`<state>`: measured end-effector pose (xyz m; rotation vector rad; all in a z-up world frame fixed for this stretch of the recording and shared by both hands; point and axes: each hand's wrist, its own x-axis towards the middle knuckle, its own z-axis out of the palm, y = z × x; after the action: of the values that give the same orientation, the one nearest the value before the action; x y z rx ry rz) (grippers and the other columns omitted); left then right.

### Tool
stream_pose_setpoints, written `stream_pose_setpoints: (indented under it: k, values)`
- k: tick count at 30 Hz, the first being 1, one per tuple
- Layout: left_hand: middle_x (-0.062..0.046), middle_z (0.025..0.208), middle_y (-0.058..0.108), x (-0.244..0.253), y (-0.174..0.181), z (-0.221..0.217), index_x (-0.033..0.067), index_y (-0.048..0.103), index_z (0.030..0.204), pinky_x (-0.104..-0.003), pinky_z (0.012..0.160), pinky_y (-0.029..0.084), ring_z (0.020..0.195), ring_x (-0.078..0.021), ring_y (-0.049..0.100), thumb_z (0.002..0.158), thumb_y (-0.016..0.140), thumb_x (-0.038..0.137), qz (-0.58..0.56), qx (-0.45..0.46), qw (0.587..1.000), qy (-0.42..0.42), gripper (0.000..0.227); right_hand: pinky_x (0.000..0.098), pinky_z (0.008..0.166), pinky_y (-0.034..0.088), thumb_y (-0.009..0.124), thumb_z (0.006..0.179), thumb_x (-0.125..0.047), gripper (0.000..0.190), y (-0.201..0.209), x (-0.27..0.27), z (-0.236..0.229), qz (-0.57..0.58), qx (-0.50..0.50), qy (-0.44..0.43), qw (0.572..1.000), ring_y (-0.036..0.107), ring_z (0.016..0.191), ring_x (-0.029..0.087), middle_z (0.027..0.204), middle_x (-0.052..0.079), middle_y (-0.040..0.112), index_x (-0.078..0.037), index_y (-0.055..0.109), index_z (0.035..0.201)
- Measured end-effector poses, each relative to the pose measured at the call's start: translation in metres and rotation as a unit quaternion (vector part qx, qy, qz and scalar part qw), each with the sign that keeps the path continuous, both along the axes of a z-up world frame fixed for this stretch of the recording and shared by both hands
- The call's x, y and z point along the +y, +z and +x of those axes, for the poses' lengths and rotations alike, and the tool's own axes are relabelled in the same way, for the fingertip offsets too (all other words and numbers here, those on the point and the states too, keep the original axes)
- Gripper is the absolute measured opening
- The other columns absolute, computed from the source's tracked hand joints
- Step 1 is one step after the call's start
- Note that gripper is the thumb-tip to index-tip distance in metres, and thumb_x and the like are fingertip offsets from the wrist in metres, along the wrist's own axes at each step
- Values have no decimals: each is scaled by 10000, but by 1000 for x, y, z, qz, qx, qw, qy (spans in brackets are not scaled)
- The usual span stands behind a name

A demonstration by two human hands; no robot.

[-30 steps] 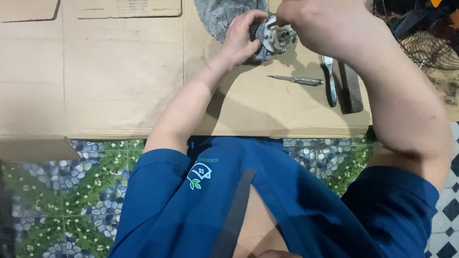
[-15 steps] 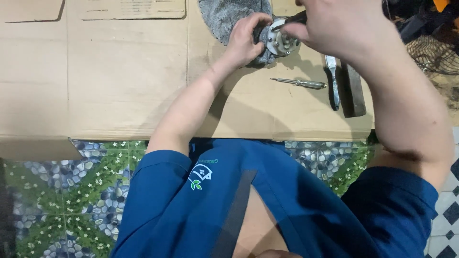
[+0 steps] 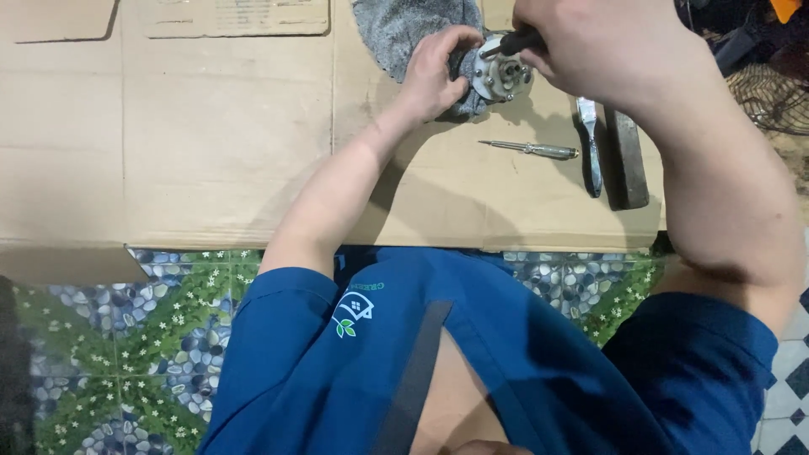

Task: A person disassembles an electric motor assembly using a manual screwdriver and a hammer on a cardboard-covered floor.

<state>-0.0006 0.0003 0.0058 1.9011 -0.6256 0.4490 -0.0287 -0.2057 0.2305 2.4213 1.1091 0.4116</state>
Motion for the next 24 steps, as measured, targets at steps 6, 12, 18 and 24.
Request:
stream_pose_setpoints:
  k: [6,12,18,24]
  values:
    - [-8,1084,735,-2,-2,0,132,621,1178,-368,992,472,1015,-220,693,654,675,-66,4,5,1000,14,563,242,502,514,744,1135,-662,410,-21,-9,1,16,-34,-63,997,625,544,109,796,-106,696,-265,782,1045]
    - [-1,1085,732,-4,-2,-1,145,623,1178,-367,1001,470,1016,-217,683,663,669,-44,11,20,1000,20,551,237,602,472,773,1132,-666,401,-19,-12,-13,25,-63,-22,997,584,600,99,811,-123,650,-285,761,1007]
    - [3,1097,725,-3,-2,-1,155,623,1177,-371,1013,473,1037,-222,670,660,693,-97,15,21,999,23,579,283,663,477,801,1096,-674,396,-26,-17,-10,46,-69,-25,996,592,644,132,831,-109,651,-290,768,1006]
    - [6,1092,734,-4,-6,1,159,623,1184,-377,1036,454,1043,-213,690,666,693,-92,19,18,999,28,580,293,647,489,823,1085,-669,406,-31,-18,-11,67,-69,-37,995,598,642,149,826,-86,653,-274,778,1006]
